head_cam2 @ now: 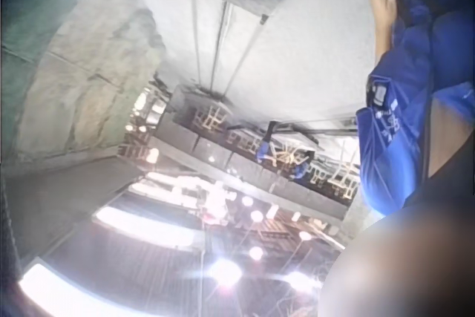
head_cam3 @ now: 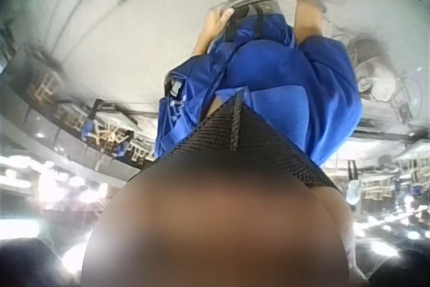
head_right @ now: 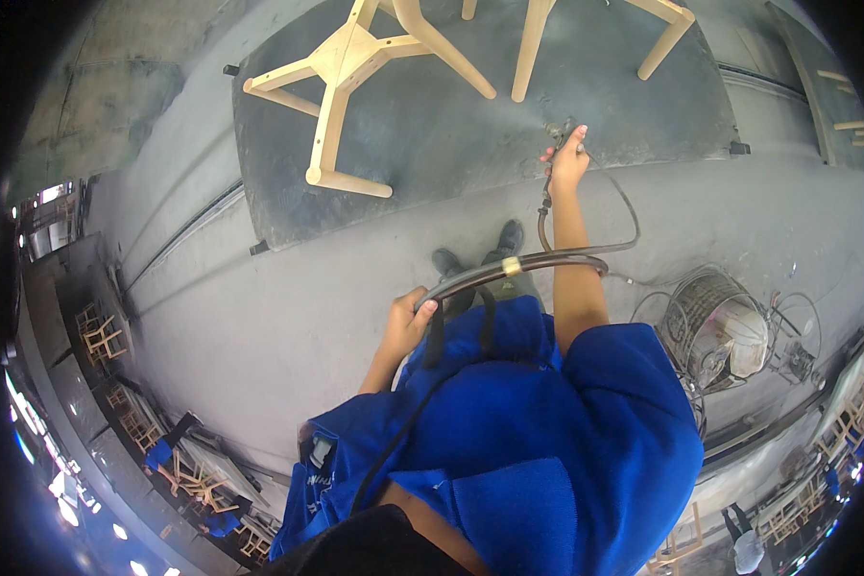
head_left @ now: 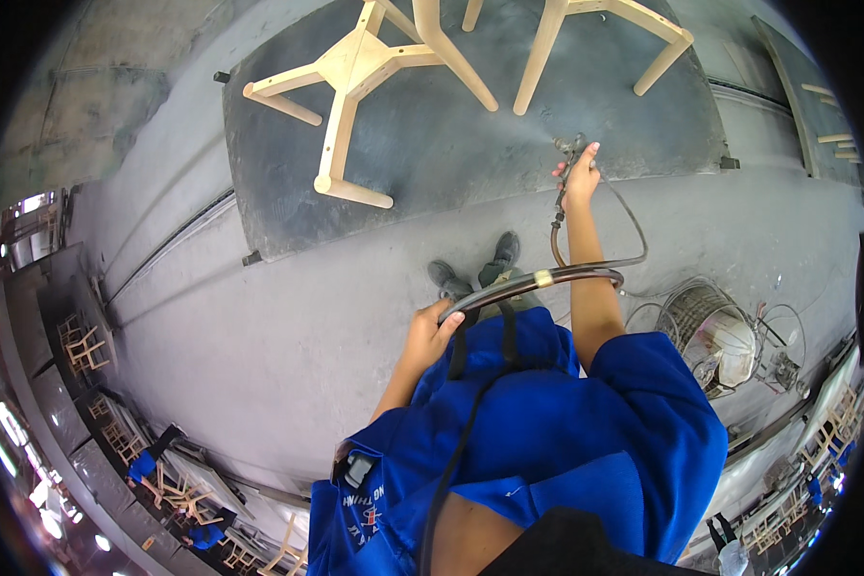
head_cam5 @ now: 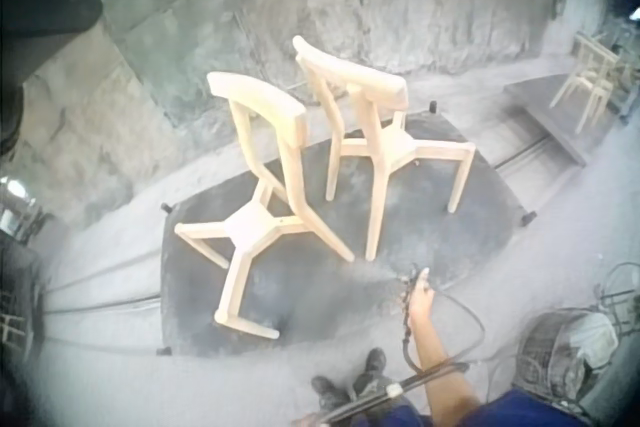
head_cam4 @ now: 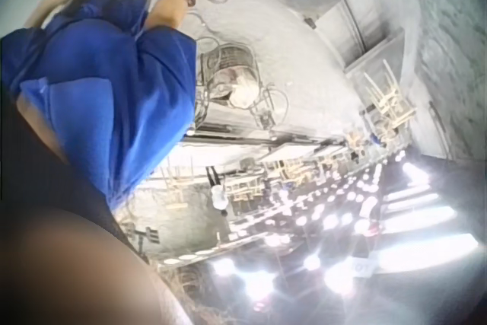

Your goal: The person uses a handheld spray gun to apply a light-colored finish to multiple wooden chair frames. They lift and rotate each chair to coat all sides, then place it back on the floor before moving to the next one.

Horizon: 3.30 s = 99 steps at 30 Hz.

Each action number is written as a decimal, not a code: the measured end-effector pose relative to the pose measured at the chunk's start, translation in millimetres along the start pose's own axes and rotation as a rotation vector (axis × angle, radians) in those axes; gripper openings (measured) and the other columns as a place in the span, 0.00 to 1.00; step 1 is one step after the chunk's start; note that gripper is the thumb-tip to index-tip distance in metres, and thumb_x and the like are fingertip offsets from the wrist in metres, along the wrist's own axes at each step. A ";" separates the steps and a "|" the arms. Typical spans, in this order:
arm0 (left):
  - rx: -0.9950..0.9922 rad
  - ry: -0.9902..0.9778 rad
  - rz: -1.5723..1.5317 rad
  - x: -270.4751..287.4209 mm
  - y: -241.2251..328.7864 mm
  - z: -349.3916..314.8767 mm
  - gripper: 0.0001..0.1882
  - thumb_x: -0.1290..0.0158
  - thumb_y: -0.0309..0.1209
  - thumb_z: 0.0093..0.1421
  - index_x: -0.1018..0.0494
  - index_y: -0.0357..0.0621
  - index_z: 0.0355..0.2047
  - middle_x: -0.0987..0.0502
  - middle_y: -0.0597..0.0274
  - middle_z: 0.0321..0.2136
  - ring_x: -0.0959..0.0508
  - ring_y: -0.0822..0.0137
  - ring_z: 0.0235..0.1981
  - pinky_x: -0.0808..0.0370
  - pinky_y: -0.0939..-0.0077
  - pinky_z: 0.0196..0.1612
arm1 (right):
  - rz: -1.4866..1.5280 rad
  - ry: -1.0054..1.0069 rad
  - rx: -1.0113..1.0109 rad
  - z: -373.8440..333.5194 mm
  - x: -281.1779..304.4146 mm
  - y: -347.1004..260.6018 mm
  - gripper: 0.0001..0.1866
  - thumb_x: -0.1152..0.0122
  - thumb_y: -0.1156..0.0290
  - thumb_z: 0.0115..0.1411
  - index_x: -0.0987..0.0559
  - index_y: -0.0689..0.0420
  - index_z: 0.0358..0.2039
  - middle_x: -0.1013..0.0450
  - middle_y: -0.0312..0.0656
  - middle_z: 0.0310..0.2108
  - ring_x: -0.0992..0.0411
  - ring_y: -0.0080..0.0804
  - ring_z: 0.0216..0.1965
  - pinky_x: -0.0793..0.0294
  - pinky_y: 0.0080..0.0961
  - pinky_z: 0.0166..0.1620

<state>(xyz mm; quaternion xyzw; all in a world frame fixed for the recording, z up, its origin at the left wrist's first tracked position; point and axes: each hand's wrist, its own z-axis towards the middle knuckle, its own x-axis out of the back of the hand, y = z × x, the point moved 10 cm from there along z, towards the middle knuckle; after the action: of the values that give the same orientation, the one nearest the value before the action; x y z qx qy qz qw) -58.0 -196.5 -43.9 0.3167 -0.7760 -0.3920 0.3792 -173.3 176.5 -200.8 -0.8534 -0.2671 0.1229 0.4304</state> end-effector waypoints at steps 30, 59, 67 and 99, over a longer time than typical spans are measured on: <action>-0.008 -0.404 -0.010 108.0 -53.2 -42.8 0.18 0.43 0.41 0.65 0.26 0.34 0.31 0.26 0.48 0.22 0.26 0.58 0.24 0.30 0.65 0.31 | 0.107 -0.698 -0.284 -256.3 -170.2 156.2 0.52 0.77 0.20 0.60 0.24 0.59 0.46 0.28 0.37 0.23 0.28 0.26 0.23 0.42 0.18 0.16; 0.284 0.176 0.124 279.6 -216.2 281.3 0.35 0.38 0.59 0.48 0.16 0.36 0.40 0.16 0.56 0.32 0.18 0.62 0.37 0.31 0.73 0.51 | -0.265 -0.156 -0.128 -261.2 -1.1 206.0 0.40 0.67 0.34 0.71 0.21 0.60 0.39 0.22 0.42 0.29 0.21 0.31 0.31 0.28 0.26 0.23; 0.485 0.529 -0.236 144.3 -236.7 155.1 0.29 0.34 0.56 0.47 0.15 0.38 0.31 0.17 0.59 0.26 0.19 0.62 0.33 0.31 0.70 0.50 | -0.257 -0.190 -0.097 -227.7 20.3 180.0 0.41 0.68 0.34 0.71 0.22 0.62 0.40 0.22 0.43 0.29 0.21 0.30 0.30 0.30 0.24 0.21; 0.389 -0.469 -0.214 -57.8 -235.7 20.7 0.20 0.46 0.47 0.68 0.24 0.40 0.42 0.22 0.56 0.39 0.22 0.64 0.46 0.28 0.69 0.54 | 0.038 0.059 -0.198 -24.1 2.0 170.5 0.42 0.67 0.26 0.66 0.25 0.57 0.35 0.27 0.40 0.23 0.25 0.33 0.20 0.37 0.26 0.19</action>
<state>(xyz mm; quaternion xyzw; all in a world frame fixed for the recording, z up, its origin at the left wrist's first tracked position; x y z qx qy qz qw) 0.0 -259.2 -272.0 0.3644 -0.8649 -0.3362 0.0790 -101.3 78.5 -322.8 -0.8999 -0.2490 0.0786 0.3492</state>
